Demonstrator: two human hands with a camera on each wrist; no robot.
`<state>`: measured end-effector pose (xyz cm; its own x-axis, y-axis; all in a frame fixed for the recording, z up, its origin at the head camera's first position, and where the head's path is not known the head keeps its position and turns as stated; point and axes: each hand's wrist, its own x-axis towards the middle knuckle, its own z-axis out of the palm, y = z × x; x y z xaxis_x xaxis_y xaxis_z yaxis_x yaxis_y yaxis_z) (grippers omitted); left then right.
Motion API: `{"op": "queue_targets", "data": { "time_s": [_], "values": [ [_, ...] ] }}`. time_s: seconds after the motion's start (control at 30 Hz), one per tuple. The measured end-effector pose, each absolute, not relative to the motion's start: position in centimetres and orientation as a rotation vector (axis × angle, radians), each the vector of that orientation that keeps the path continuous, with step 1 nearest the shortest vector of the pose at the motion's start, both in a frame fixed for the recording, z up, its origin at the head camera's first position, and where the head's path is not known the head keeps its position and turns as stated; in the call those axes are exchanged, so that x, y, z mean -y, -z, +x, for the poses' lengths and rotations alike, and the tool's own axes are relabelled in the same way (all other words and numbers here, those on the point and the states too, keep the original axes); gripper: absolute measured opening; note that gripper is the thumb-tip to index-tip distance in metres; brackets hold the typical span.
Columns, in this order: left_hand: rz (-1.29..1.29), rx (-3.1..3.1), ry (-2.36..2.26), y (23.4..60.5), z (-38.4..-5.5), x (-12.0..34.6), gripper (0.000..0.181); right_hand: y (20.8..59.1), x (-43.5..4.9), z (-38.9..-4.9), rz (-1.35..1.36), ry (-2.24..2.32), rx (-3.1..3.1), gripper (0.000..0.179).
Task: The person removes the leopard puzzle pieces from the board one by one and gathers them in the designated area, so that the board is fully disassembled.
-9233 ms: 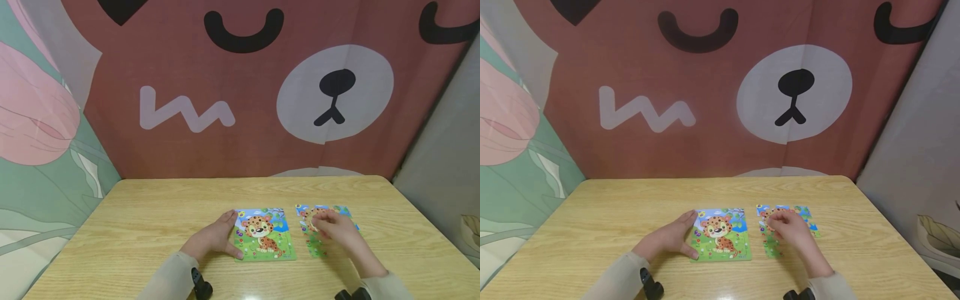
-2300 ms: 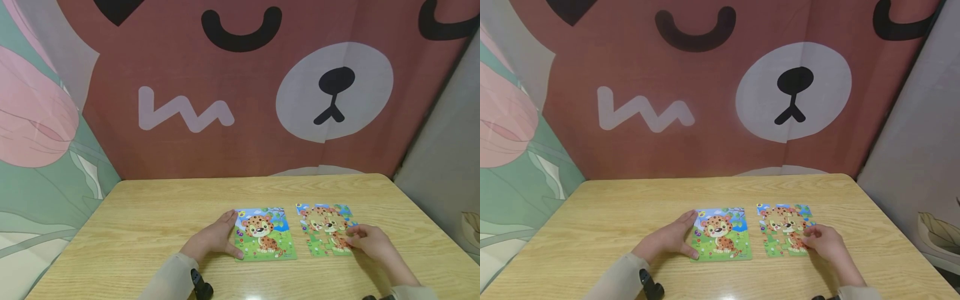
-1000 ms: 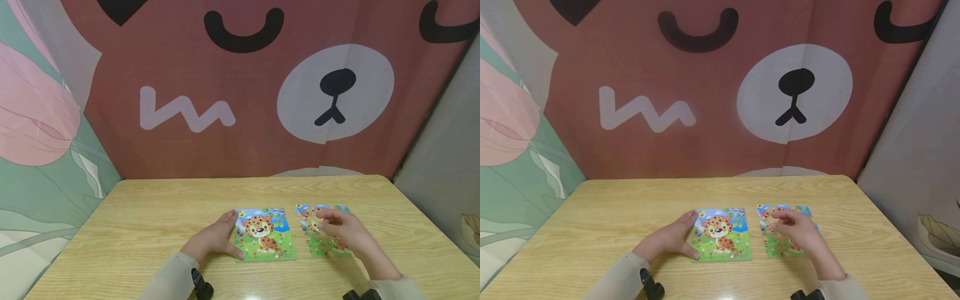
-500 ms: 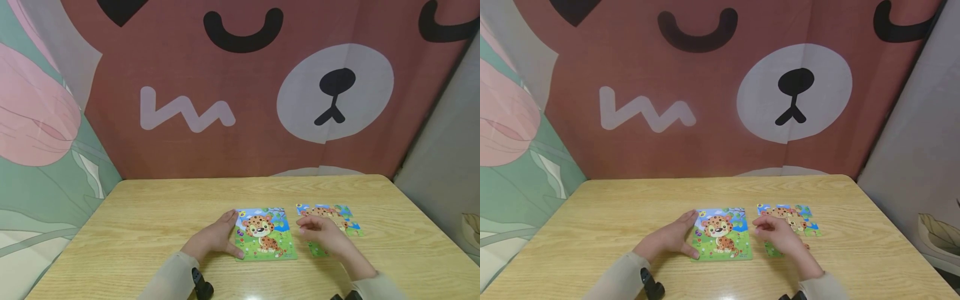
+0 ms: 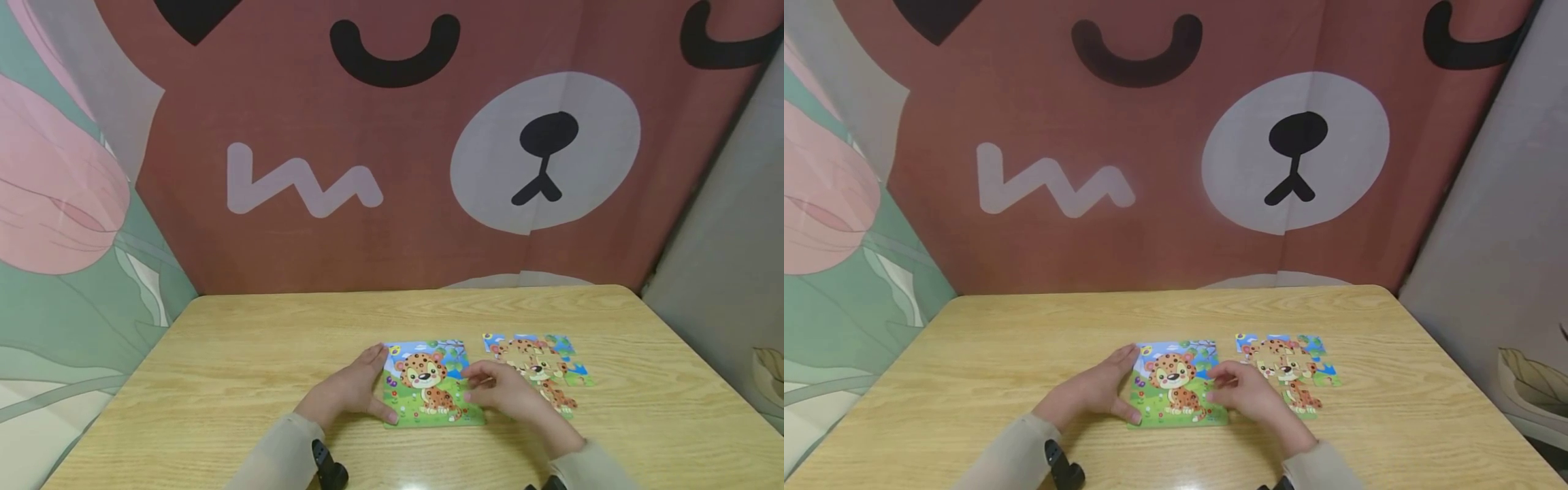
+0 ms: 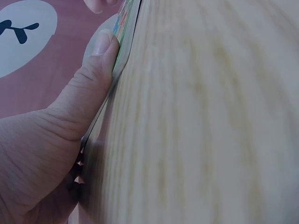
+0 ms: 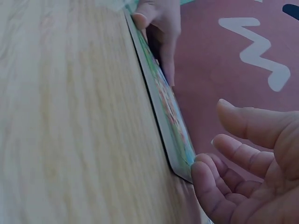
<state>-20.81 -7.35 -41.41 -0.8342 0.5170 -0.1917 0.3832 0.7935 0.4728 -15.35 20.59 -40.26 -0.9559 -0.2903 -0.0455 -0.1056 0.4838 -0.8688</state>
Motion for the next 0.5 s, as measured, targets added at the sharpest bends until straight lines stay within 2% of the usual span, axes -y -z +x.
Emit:
{"op": "queue_targets", "data": {
  "time_s": [0.3, 0.5],
  "values": [
    [0.694, -2.676, -0.596, 41.4, -20.8, 7.3, 0.128, 40.8, -19.4, -15.8, -0.308, 1.411, -2.566, 0.043],
    [0.693, -2.678, -0.594, 41.4, -20.8, 7.4, 0.128, 40.8, -19.1, -15.9, -0.329, 1.392, -2.526, 0.052]
  ]
}}
